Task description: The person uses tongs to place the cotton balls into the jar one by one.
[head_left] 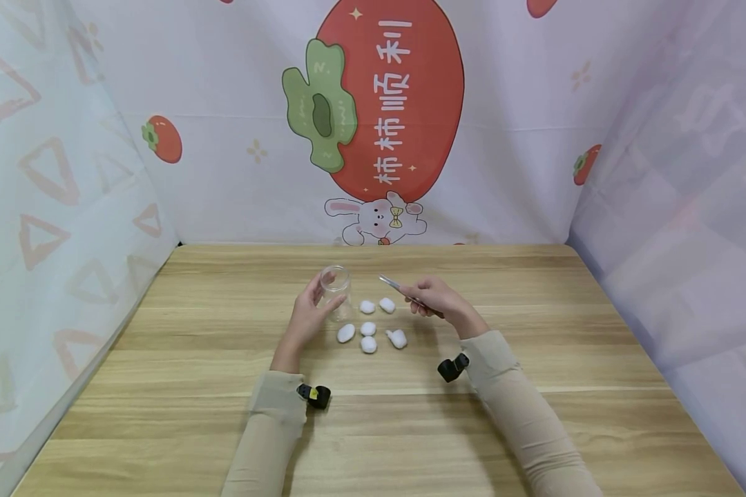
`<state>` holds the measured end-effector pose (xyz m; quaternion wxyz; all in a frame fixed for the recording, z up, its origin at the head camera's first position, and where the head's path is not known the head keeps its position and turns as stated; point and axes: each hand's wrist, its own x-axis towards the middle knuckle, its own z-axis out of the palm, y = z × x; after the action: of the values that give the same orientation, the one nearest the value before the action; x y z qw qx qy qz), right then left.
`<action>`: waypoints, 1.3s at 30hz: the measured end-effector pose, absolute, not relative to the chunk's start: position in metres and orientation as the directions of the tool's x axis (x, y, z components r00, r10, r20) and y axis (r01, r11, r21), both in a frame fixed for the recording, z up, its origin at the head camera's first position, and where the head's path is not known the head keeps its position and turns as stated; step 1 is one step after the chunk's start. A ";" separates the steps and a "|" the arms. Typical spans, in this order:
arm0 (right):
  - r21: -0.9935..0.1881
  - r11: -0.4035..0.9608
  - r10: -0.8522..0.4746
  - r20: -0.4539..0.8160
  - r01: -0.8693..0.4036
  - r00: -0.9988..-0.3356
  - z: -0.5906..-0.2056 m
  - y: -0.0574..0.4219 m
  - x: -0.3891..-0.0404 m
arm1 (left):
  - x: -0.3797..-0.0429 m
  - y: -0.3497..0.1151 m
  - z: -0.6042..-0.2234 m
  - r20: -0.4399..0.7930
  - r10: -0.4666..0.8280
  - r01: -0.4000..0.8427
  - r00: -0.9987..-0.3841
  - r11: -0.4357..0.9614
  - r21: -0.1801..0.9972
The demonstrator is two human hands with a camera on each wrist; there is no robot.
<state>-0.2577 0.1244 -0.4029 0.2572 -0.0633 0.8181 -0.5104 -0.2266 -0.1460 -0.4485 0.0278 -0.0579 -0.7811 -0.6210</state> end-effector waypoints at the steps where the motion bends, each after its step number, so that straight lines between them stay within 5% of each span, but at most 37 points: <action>1: -0.867 0.471 -0.363 -0.360 0.165 -0.859 -0.404 0.125 -0.258 | -0.226 -0.146 -0.448 0.120 0.057 0.129 -0.991 0.220 0.967; 39: -0.786 0.563 -0.277 -0.472 0.257 -0.837 -0.435 0.145 -0.262 | -0.228 -0.146 -0.450 0.122 0.047 0.129 -0.991 0.194 0.972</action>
<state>-0.2622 0.1445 -0.4351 0.2853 -0.0059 0.8367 -0.4675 -0.2278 -0.1459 -0.4500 0.0325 -0.0570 -0.7720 -0.6322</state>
